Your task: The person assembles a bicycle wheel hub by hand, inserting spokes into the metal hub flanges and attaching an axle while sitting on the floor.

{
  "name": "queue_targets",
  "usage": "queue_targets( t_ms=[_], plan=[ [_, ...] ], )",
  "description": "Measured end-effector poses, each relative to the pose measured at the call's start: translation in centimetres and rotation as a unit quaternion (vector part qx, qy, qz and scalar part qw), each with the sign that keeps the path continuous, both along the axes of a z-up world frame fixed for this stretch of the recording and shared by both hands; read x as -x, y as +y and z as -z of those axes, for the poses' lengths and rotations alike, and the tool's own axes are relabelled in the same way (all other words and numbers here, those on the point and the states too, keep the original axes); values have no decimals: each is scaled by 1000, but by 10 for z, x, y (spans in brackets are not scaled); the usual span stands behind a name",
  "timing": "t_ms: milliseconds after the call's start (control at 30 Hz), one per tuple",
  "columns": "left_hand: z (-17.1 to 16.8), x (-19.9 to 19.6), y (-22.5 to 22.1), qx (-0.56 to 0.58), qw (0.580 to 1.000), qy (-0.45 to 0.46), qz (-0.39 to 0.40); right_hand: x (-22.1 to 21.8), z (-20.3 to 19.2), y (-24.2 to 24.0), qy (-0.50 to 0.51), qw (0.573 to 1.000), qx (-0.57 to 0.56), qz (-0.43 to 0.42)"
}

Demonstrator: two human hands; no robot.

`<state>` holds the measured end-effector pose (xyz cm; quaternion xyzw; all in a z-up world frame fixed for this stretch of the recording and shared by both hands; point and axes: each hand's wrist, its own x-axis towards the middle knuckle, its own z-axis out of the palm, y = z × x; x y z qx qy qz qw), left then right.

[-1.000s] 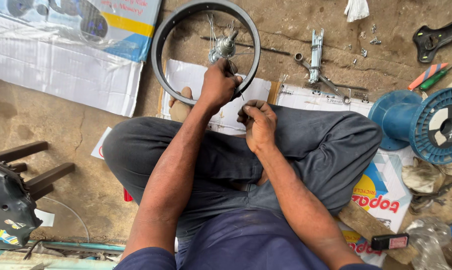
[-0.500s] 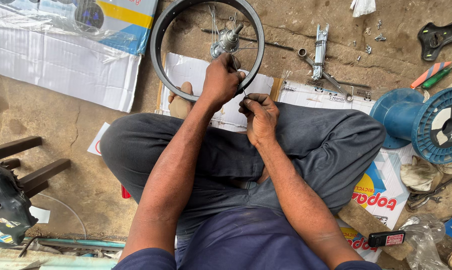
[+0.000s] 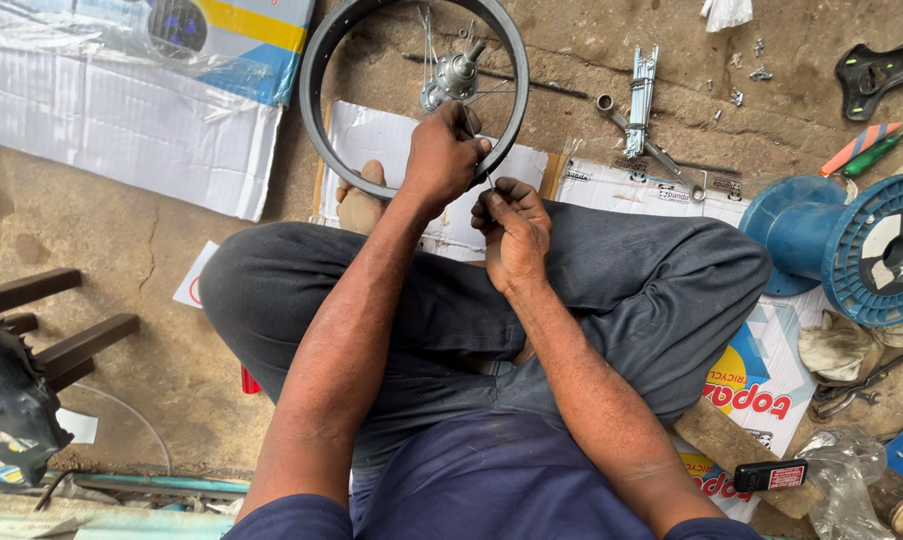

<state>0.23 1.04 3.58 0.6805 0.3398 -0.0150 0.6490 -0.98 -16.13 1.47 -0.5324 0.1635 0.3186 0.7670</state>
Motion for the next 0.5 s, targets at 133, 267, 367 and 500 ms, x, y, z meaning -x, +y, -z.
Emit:
queue_targets(
  t_ms=[133,267,367,500],
  plan=[
    [-1,1,0,-25,1000,9,1,2,2,6,-32,998,43,15],
    [1,1,-1,-23,1000,14,1,3,2,9,-47,997,58,23],
    [3,1,-1,-28,1000,5,0,2,0,12,25,999,14,31],
    [6,1,-1,-33,999,-5,-6,-1,1,16,131,990,-31,48]
  ],
)
